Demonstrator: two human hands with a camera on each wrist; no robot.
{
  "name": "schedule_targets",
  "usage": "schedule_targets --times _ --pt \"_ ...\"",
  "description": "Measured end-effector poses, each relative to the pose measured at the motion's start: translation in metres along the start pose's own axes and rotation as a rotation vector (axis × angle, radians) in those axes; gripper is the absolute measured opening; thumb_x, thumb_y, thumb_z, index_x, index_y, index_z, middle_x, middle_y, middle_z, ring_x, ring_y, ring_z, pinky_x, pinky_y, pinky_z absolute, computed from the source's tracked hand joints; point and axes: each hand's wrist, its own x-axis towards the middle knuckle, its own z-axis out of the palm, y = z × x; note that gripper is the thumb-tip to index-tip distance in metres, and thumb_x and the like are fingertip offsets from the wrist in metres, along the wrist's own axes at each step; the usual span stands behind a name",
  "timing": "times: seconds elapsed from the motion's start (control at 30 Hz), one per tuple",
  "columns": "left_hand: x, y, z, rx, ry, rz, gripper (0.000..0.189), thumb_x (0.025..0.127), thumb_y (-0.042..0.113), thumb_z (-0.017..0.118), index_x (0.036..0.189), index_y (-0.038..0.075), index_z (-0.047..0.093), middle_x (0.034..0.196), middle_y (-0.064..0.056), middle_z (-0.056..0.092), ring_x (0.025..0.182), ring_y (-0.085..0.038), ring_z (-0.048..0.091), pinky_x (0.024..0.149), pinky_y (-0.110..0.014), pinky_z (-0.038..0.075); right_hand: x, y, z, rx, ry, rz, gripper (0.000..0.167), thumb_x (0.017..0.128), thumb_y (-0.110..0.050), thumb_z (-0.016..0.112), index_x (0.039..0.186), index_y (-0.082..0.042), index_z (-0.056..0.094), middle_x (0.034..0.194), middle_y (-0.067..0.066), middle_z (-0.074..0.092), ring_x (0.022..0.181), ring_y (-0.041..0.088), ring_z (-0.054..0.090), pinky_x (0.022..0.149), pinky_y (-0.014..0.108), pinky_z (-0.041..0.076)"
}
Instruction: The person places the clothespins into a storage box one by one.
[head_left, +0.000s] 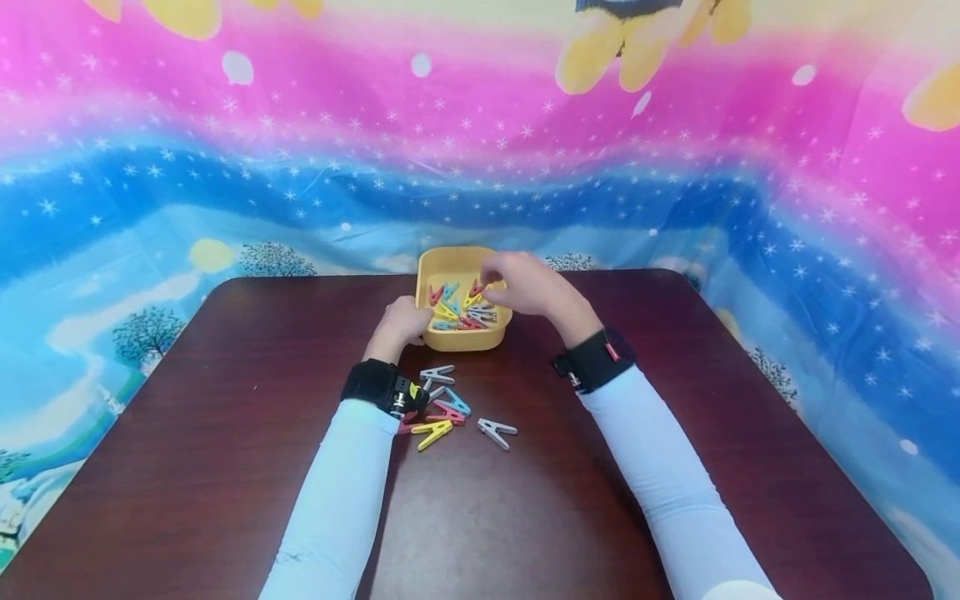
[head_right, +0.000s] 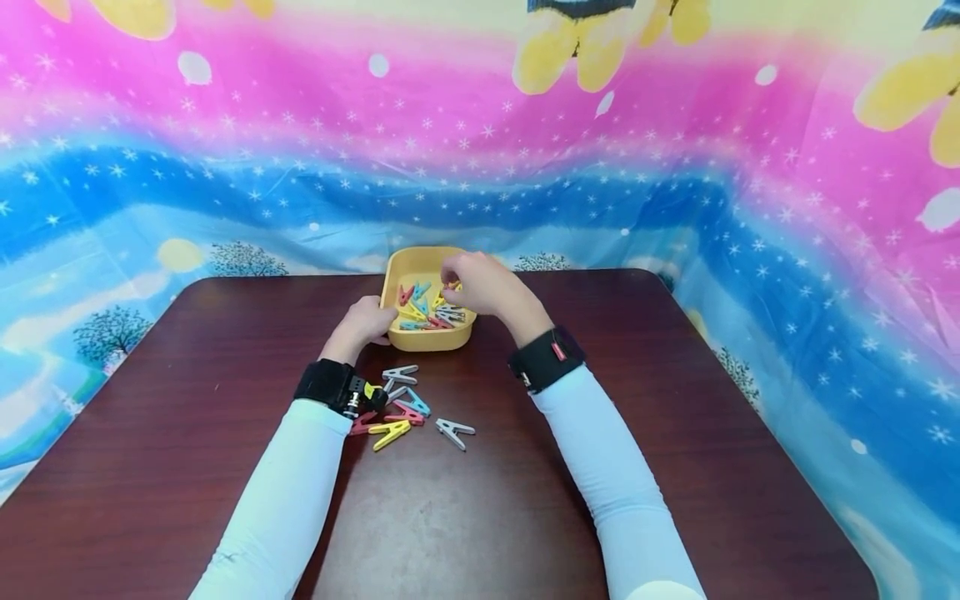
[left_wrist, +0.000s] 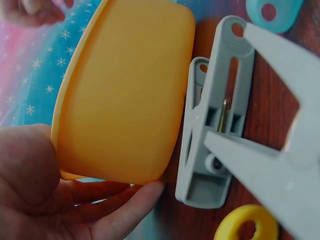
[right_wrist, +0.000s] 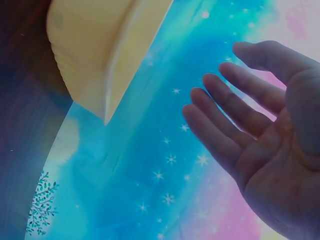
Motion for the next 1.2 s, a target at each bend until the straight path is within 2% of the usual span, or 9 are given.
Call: schedule_targets --times 0.1,0.33,0.57,0.73,0.97,1.07,1.2 --pt "0.001 0.000 0.000 -0.003 -0.003 0.008 0.046 0.109 0.021 0.052 0.148 -0.003 0.052 0.137 -0.022 0.068 0.115 -0.032 0.072 0.101 -0.045 0.067 -0.018 -0.004 0.006 -0.002 -0.028 -0.006 0.027 0.102 -0.017 0.070 0.126 -0.004 0.074 0.127 0.013 0.077 0.122 0.030 0.071 0.108 0.046 0.060" --pt "0.001 -0.003 -0.003 0.011 0.009 0.015 0.043 0.110 0.020 0.051 0.145 -0.003 0.054 0.133 -0.022 0.069 0.112 -0.032 0.073 0.100 -0.045 0.067 -0.043 -0.021 0.017 -0.043 -0.215 0.013 0.033 0.103 -0.022 0.074 0.131 -0.005 0.073 0.120 0.010 0.078 0.107 0.024 0.072 0.100 0.043 0.063" --pt "-0.001 -0.004 -0.001 -0.005 0.003 0.038 0.043 0.109 0.021 0.051 0.144 -0.004 0.055 0.132 -0.022 0.069 0.111 -0.031 0.074 0.100 -0.045 0.067 -0.055 -0.033 0.022 -0.085 -0.317 0.052 0.037 0.103 -0.025 0.075 0.134 -0.006 0.070 0.104 0.006 0.075 0.091 0.019 0.067 0.088 0.034 0.061" --pt "-0.001 -0.004 -0.001 -0.004 0.004 0.033 0.043 0.109 0.022 0.051 0.145 -0.004 0.055 0.132 -0.022 0.069 0.112 -0.031 0.074 0.100 -0.045 0.067 -0.062 -0.044 0.033 -0.095 -0.424 0.084 0.040 0.102 -0.027 0.077 0.135 -0.006 0.068 0.101 0.004 0.070 0.089 0.019 0.063 0.083 0.033 0.056" --pt "-0.001 -0.004 0.000 0.017 0.020 0.020 0.044 0.109 0.023 0.050 0.144 -0.003 0.055 0.133 -0.022 0.068 0.111 -0.031 0.073 0.098 -0.043 0.068 -0.067 -0.060 0.055 -0.106 -0.596 0.211 0.045 0.088 -0.029 0.091 0.123 -0.016 0.067 0.101 0.000 0.071 0.093 0.020 0.065 0.086 0.036 0.059" --pt "-0.002 -0.003 0.000 0.014 0.010 0.019 0.044 0.110 0.023 0.049 0.145 -0.003 0.054 0.135 -0.022 0.067 0.112 -0.031 0.072 0.099 -0.044 0.067 -0.068 -0.064 0.061 -0.137 -0.631 0.227 0.048 0.083 -0.029 0.095 0.119 -0.018 0.066 0.099 -0.001 0.070 0.092 0.019 0.065 0.084 0.035 0.059" --pt "-0.002 -0.001 0.001 0.017 0.001 0.026 0.045 0.110 0.023 0.049 0.146 -0.003 0.053 0.135 -0.022 0.067 0.113 -0.031 0.072 0.102 -0.044 0.066 -0.068 -0.066 0.063 -0.160 -0.639 0.218 0.046 0.083 -0.024 0.096 0.117 -0.018 0.065 0.097 -0.002 0.070 0.089 0.018 0.065 0.080 0.033 0.059"
